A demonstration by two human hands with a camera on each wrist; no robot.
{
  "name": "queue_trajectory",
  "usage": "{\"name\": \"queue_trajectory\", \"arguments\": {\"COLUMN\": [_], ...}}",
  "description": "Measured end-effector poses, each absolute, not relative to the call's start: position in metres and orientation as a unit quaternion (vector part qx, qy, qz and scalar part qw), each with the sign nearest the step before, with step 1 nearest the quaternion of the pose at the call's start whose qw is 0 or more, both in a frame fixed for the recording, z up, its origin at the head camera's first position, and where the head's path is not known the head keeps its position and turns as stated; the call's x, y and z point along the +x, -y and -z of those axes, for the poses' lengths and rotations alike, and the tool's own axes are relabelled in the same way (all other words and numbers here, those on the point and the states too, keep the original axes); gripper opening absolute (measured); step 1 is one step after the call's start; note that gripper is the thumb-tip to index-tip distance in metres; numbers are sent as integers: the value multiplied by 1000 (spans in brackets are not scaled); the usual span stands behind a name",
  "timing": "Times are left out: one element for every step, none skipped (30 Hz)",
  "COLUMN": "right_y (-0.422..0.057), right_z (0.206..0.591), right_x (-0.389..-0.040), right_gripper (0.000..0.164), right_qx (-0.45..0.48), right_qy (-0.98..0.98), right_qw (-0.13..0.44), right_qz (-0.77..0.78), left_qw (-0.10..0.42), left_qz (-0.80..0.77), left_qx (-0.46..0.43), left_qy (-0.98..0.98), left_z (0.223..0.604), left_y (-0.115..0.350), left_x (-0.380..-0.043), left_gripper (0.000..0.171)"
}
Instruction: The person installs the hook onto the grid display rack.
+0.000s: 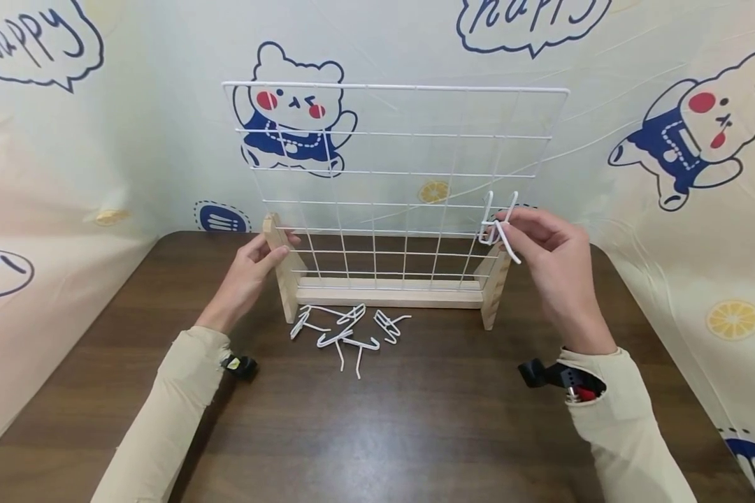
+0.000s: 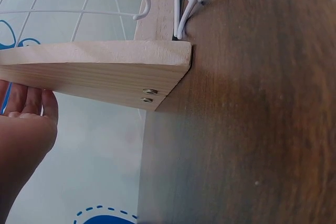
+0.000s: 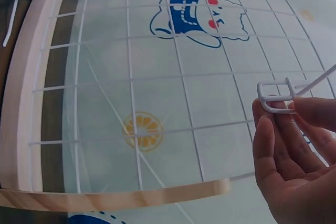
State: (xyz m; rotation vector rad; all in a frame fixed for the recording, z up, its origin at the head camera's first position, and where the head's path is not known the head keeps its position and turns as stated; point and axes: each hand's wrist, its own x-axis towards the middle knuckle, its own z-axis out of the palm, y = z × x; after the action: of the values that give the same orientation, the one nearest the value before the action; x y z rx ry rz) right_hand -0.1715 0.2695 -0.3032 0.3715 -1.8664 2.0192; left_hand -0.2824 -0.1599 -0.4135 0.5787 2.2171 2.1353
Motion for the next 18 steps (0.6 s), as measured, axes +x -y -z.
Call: {"name": "queue_trajectory", "arguments": {"right_y": [-270, -270, -271, -271, -271, -271, -272, -272, -272, -273, -273, -273, -273, -273, -273, -273, -273, -274], "right_z": [302, 300, 299, 298, 296, 295, 294, 293, 291, 290, 288, 287, 285, 284, 282, 280, 278, 277], "right_x": [-173, -174, -175, -175, -176, -177, -178, -178, -179, -179, -180, -180, -181, -181, -183, -184, -185, -186], "right_gripper": [28, 28, 28, 28, 28, 28, 28, 28, 28, 28, 29, 29, 30, 30, 31, 32, 32, 32], "right_qx": [138, 144, 150, 155, 157, 160, 160, 159, 159, 159, 159, 160, 162, 163, 165, 166, 167, 168], "right_qy": [655, 648, 641, 634, 632, 629, 626, 626, 625, 623, 620, 616, 614, 612, 610, 608, 608, 607], "right_qw": [185, 189, 190, 192, 195, 197, 199, 203, 204, 206, 209, 210, 211, 213, 214, 215, 216, 218], "right_qz": [-720, -724, -728, -733, -734, -735, -737, -736, -737, -738, -739, -742, -743, -744, -745, -746, -745, -746], "left_qw": [5, 5, 5, 5, 5, 6, 5, 6, 6, 6, 6, 5, 4, 3, 1, -1, -3, -4], "left_qz": [-681, -680, -679, -677, -675, -674, -672, -672, -673, -675, -677, -678, -679, -681, -682, -682, -683, -683], "left_qx": [184, 183, 184, 184, 185, 187, 188, 188, 189, 189, 188, 188, 188, 188, 188, 188, 187, 187], "left_qy": [-709, -710, -711, -713, -714, -715, -716, -716, -715, -713, -712, -711, -710, -708, -707, -706, -706, -706], "left_z": [410, 407, 404, 401, 399, 397, 395, 397, 400, 403, 406, 409, 412, 416, 417, 418, 419, 419], "left_y": [159, 158, 157, 157, 156, 155, 155, 156, 156, 157, 157, 158, 159, 160, 160, 160, 160, 160], "left_x": [-280, -277, -275, -272, -270, -268, -267, -269, -271, -274, -276, -279, -282, -284, -285, -285, -285, -285], "left_gripper": [40, 40, 40, 40, 41, 42, 42, 43, 43, 43, 44, 44, 43, 43, 42, 42, 41, 41]}}
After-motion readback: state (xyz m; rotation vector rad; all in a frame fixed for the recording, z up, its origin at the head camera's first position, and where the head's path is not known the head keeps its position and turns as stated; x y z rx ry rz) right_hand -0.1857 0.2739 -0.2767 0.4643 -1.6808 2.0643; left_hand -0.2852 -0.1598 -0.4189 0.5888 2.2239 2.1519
